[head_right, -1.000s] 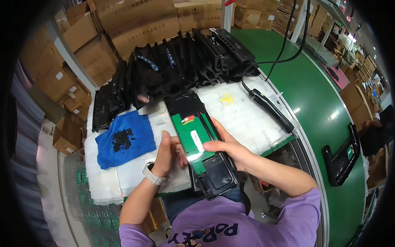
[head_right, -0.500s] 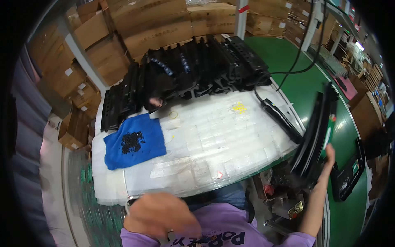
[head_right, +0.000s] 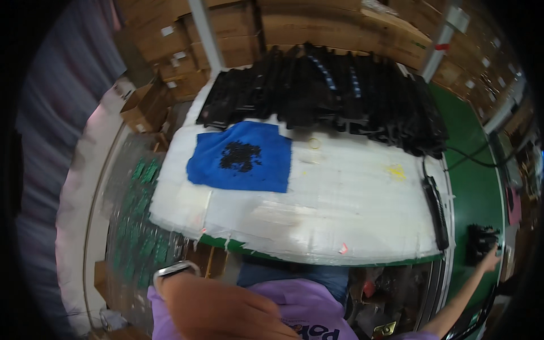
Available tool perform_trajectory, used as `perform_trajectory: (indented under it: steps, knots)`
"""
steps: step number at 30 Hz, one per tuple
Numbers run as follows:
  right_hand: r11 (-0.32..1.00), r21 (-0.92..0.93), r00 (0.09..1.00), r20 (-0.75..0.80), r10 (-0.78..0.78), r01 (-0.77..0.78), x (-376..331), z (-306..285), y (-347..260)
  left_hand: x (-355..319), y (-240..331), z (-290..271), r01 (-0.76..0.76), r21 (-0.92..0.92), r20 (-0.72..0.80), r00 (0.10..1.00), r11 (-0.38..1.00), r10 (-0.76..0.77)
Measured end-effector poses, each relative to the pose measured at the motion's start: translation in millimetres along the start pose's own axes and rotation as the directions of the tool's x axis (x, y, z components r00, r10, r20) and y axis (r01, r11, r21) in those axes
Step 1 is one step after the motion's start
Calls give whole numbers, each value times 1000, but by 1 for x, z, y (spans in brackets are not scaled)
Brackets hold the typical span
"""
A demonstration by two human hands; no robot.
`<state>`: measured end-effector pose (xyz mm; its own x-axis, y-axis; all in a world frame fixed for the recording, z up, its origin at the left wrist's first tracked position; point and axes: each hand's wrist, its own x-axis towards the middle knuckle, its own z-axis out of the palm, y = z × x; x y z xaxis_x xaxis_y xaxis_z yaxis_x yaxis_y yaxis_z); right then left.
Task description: Assembling components into toner cartridges using an electric screwdriver.
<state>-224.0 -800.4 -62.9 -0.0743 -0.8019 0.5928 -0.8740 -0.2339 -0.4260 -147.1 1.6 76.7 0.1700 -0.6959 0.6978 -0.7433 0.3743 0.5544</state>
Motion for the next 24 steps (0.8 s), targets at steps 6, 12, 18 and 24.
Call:
perform_trajectory:
  steps: [6, 12, 18, 24]
  knots:
    - [601, 753, 932, -43, -361, 268, -48, -38, -29, 21, -35, -10, 176, 281, 275, 927, 944, -255]
    - [359, 898, 809, 6, -588, 254, -222, -143, -127, 14, -171, -105, 543, 698, -560, 820, 467, -116]
    - [200, 865, 567, -113, -816, 460, -325, -183, -214, -20, -252, -178, 785, 611, -686, 589, 101, -428]
    - [158, 879, 481, -89, -872, 450, -324, -183, -206, 7, -262, -163, 819, 571, -669, 422, -60, -611]
